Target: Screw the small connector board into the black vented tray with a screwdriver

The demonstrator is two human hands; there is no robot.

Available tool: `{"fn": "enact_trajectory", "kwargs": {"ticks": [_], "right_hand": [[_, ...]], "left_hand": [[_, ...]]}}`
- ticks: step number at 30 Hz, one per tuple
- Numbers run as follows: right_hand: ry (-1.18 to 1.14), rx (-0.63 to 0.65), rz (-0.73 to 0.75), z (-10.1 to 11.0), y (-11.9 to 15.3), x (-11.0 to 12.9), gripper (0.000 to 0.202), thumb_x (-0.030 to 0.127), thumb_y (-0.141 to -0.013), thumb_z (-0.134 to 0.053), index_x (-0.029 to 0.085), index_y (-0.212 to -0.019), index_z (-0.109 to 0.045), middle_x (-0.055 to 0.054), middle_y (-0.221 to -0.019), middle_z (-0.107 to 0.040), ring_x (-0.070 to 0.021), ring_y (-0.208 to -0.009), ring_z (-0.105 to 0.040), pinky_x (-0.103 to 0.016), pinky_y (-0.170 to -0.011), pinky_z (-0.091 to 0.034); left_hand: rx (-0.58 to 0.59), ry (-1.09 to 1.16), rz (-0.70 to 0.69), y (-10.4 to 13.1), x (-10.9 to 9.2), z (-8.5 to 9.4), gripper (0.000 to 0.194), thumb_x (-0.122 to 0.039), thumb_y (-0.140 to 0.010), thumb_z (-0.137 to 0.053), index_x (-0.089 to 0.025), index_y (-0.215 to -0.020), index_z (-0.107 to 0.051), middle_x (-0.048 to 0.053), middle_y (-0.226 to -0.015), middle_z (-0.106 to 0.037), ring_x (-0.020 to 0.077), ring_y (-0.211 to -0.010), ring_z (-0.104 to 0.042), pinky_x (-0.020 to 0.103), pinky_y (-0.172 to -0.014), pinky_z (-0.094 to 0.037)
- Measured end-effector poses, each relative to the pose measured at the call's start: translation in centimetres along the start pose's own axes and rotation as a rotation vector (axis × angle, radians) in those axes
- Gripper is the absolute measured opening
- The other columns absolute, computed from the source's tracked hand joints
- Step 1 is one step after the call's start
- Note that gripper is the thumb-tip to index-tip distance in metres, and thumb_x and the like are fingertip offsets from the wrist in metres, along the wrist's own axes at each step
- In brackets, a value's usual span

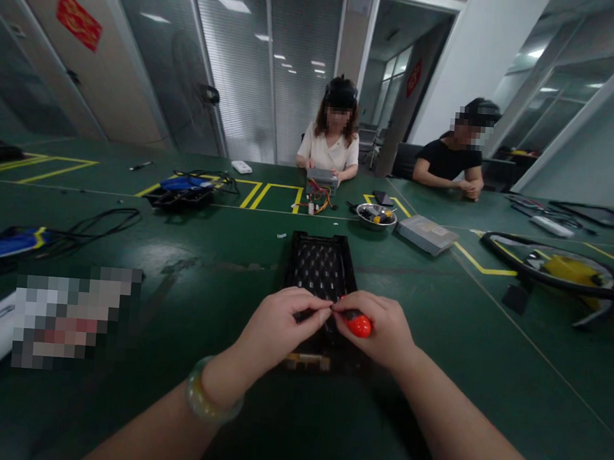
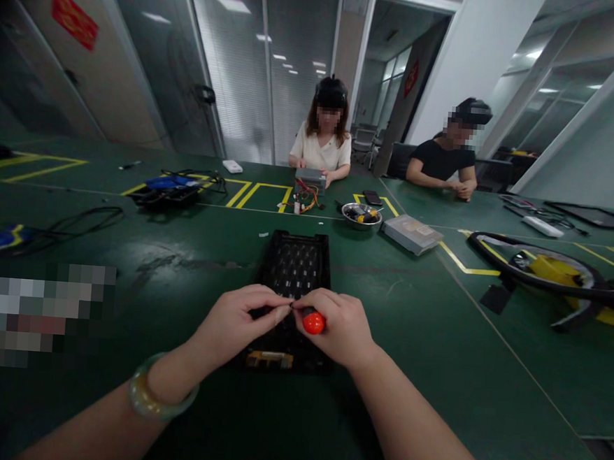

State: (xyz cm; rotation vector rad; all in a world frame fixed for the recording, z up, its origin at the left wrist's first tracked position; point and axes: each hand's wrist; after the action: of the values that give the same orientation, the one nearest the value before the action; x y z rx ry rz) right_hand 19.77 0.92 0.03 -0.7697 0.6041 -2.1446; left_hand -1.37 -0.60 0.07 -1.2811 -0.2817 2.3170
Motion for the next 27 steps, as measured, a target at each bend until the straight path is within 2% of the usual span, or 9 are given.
{"fn": "enact_trajectory", "kwargs": {"ticks": [5,11,17,23,27], "right_hand": [[-0.012,-0.010,-0.024,0.1,0.1,0.1,0.008,0.024,-0.087,-0.065,0.023,-0.095,-0.065,-0.001,-0.091,-0.073,-0.0132,-0.081,-0.070,-0.025,-0.075,-0.054],[-0.019,-0.025,-0.045,0.1,0.1,0.3,0.008,0.026,-0.087,-0.065,0.023,-0.094,-0.065,0.000,-0.090,-0.073,-0.0135,-0.080,-0.070,-0.026,-0.074,-0.054],[-0.098,-0.009,-0.060,0.3,0.1,-0.2,0.010,0.027,-0.088,-0.066,0.024,-0.097,-0.066,0.000,-0.094,-0.073,-0.0135,-0.084,-0.069,-0.027,-0.077,-0.055],[-0.258,-0.123,-0.200,0.6,0.0,-1.0,0.017,0.032,-0.079,-0.077,0.025,-0.091,-0.068,0.000,-0.092,-0.073,-0.0165,-0.085,-0.069,-0.031,-0.081,-0.056],[-0.282,-0.210,-0.294,0.5,-0.1,-1.2,0.017,0.031,-0.077,-0.079,0.024,-0.088,-0.069,0.000,-0.088,-0.074,-0.0168,-0.081,-0.069,-0.031,-0.077,-0.055]], "left_hand": [[-0.020,0.097,0.111,-0.1,0.3,-0.2,0.018,-0.036,-0.087,-0.068,-0.025,-0.098,-0.077,0.001,-0.098,-0.076,0.0170,-0.091,-0.070,0.028,-0.085,-0.054],[-0.060,0.086,0.150,0.0,0.0,-0.4,0.017,-0.036,-0.085,-0.070,-0.024,-0.094,-0.078,0.001,-0.095,-0.077,0.0182,-0.089,-0.071,0.029,-0.083,-0.056],[-0.049,0.050,0.074,-0.2,-0.1,0.1,0.015,-0.033,-0.086,-0.069,-0.024,-0.094,-0.077,0.001,-0.093,-0.076,0.0166,-0.086,-0.070,0.028,-0.081,-0.055],[-0.014,0.025,-0.049,0.0,-0.2,0.8,0.015,-0.030,-0.088,-0.067,-0.023,-0.096,-0.077,0.002,-0.091,-0.075,0.0144,-0.083,-0.069,0.025,-0.077,-0.054],[0.091,-0.067,-0.141,-0.1,-0.2,1.0,0.017,-0.030,-0.092,-0.063,-0.023,-0.100,-0.076,0.002,-0.093,-0.074,0.0141,-0.086,-0.067,0.025,-0.079,-0.052]]}}
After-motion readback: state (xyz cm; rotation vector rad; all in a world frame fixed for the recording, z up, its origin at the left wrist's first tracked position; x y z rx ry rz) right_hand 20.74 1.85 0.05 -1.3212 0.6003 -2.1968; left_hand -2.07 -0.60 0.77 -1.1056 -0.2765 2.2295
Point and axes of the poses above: each hand's wrist, its own y-axis away from the middle knuckle, its own z-axis out of the back of the hand, x = y × z
